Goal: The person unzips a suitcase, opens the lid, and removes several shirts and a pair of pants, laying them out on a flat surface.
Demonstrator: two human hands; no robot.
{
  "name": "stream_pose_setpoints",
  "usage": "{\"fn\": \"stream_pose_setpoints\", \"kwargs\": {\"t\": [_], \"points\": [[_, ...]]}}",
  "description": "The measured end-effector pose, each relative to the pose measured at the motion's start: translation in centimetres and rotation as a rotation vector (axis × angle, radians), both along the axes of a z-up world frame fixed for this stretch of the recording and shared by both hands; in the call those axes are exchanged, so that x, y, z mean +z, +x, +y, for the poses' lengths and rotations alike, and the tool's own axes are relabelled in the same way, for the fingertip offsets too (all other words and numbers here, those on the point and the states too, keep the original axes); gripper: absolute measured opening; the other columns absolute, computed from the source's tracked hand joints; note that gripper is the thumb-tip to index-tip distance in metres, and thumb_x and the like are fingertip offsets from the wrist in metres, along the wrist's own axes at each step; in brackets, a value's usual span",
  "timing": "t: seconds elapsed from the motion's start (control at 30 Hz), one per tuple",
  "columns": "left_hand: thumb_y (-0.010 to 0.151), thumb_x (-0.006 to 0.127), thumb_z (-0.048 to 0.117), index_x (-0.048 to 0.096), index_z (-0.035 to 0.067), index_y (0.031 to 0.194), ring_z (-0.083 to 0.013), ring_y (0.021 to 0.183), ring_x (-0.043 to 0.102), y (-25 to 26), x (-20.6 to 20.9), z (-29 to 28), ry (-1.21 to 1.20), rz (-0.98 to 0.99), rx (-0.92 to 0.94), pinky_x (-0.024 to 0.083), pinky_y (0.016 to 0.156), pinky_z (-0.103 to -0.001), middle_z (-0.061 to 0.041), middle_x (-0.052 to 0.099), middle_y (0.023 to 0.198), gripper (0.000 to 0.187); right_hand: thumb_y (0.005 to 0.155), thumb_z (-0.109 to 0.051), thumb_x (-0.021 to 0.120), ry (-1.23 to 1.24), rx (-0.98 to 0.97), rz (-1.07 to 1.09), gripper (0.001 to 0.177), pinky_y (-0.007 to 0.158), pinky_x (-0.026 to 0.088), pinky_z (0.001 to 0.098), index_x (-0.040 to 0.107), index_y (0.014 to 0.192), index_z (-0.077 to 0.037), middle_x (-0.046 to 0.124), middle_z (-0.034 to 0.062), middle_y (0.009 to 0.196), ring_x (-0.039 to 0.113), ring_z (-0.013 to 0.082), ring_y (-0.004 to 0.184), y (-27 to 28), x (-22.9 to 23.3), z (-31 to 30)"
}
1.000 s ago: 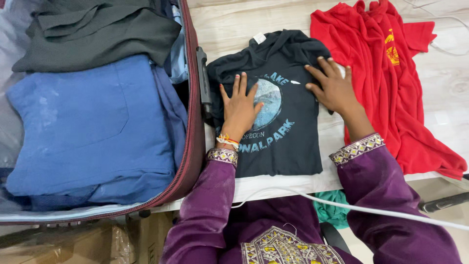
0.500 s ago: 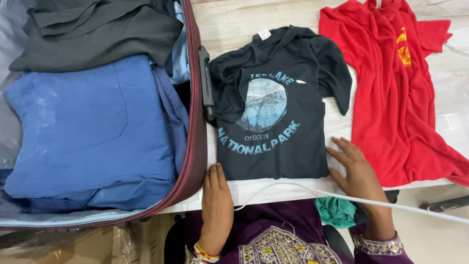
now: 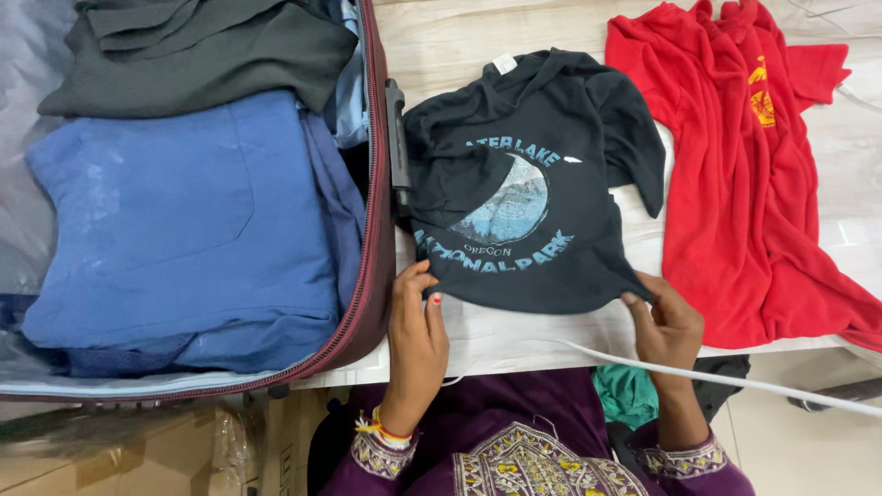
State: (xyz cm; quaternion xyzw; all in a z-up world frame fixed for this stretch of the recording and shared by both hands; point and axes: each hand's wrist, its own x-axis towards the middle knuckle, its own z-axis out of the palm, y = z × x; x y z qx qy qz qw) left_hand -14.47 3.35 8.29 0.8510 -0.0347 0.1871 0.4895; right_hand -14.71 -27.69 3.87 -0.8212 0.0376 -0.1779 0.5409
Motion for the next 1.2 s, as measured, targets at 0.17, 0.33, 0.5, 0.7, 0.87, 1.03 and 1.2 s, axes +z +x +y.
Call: {"fn": "stream_pose_setpoints", "kwargs": {"t": [0.17, 0.33, 0.5, 0.7, 0.87, 1.03, 1.2], "points": [[0.106, 0.050, -0.001, 0.053, -0.003, 0.121, -0.0343, 0.112, 0.060, 3.9, 1.9, -0.8, -0.149, -0.164, -0.005, 0.047, 0.101, -0.039, -0.019, 0.058, 0.118, 0.016, 0.112, -0.009, 0.063, 0.170, -0.011, -0.231, 0.017, 0.080, 0.043, 0.0158, 0.065, 0.124, 0.004, 0.063, -0.0023, 0.102, 0.053, 0.0020, 0.088, 2.7, 0.6, -0.5], [0.105, 0.054, -0.001, 0.057, -0.003, 0.119, -0.0341, 0.106, 0.059, 7.0, 3.3, -1.7, -0.050, -0.239, 0.089, 0.049, 0.093, -0.041, -0.019, 0.056, 0.113, 0.015, 0.120, -0.015, 0.062, 0.121, -0.015, -0.479, 0.019, 0.076, 0.040, 0.0159, 0.060, 0.117, 0.003, 0.063, -0.0019, 0.097, 0.050, 0.0014, 0.083, 7.4, 1.9, -0.8], [0.104, 0.057, -0.002, 0.058, 0.000, 0.122, -0.0341, 0.106, 0.064, 8.6, 4.8, -1.7, -0.062, -0.236, 0.072, 0.052, 0.092, -0.041, -0.018, 0.060, 0.115, 0.018, 0.124, -0.017, 0.061, 0.109, -0.083, -0.445, 0.020, 0.066, 0.031, 0.0170, 0.061, 0.115, 0.001, 0.052, -0.0040, 0.088, 0.040, -0.0015, 0.074, 10.1, 3.7, 0.4], [0.094, 0.064, 0.003, 0.058, 0.002, 0.135, -0.0372, 0.099, 0.067, 2.5, 8.1, 0.9, 0.126, 0.143, -0.180, 0.053, 0.083, -0.045, -0.020, 0.066, 0.118, 0.041, 0.101, -0.017, 0.071, -0.306, 0.025, 0.396, 0.027, 0.045, 0.027, 0.0270, 0.069, 0.124, -0.003, 0.046, 0.0063, 0.059, 0.036, 0.0064, 0.052, 3.5, 11.2, -1.5], [0.087, 0.071, 0.023, 0.056, 0.009, 0.139, -0.0324, 0.087, 0.069, 0.3, 6.5, 1.4, 0.774, 0.516, -0.451, 0.055, 0.071, -0.044, -0.016, 0.068, 0.098, 0.056, 0.080, -0.040, 0.081, -0.794, 0.334, 0.835, 0.059, 0.066, 0.056, 0.0384, 0.067, 0.135, -0.022, 0.081, 0.0066, 0.082, 0.076, 0.0252, 0.069, 1.1, 12.1, -0.8], [0.103, 0.060, 0.025, 0.059, 0.003, 0.134, -0.0355, 0.099, 0.066, 4.6, 0.4, -2.6, 0.795, 0.200, -0.249, 0.055, 0.081, -0.046, -0.018, 0.066, 0.111, 0.038, 0.092, -0.037, 0.069, -0.839, 0.244, 0.256, 0.049, 0.076, 0.055, 0.0450, 0.067, 0.132, -0.009, 0.075, 0.0166, 0.107, 0.072, 0.0357, 0.095, 4.7, 11.1, -0.2], [0.089, 0.057, 0.058, 0.038, 0.035, 0.155, -0.0625, 0.139, 0.013, 12.2, -2.9, -7.4, 0.852, 0.407, -0.242, 0.020, 0.093, -0.088, -0.023, 0.019, 0.165, 0.072, 0.098, -0.037, 0.064, -0.826, 0.431, 0.137, 0.051, 0.103, 0.046, 0.0478, 0.061, 0.141, -0.011, 0.060, 0.0211, 0.138, 0.056, 0.0403, 0.127, 15.0, 5.2, 1.3]]}}
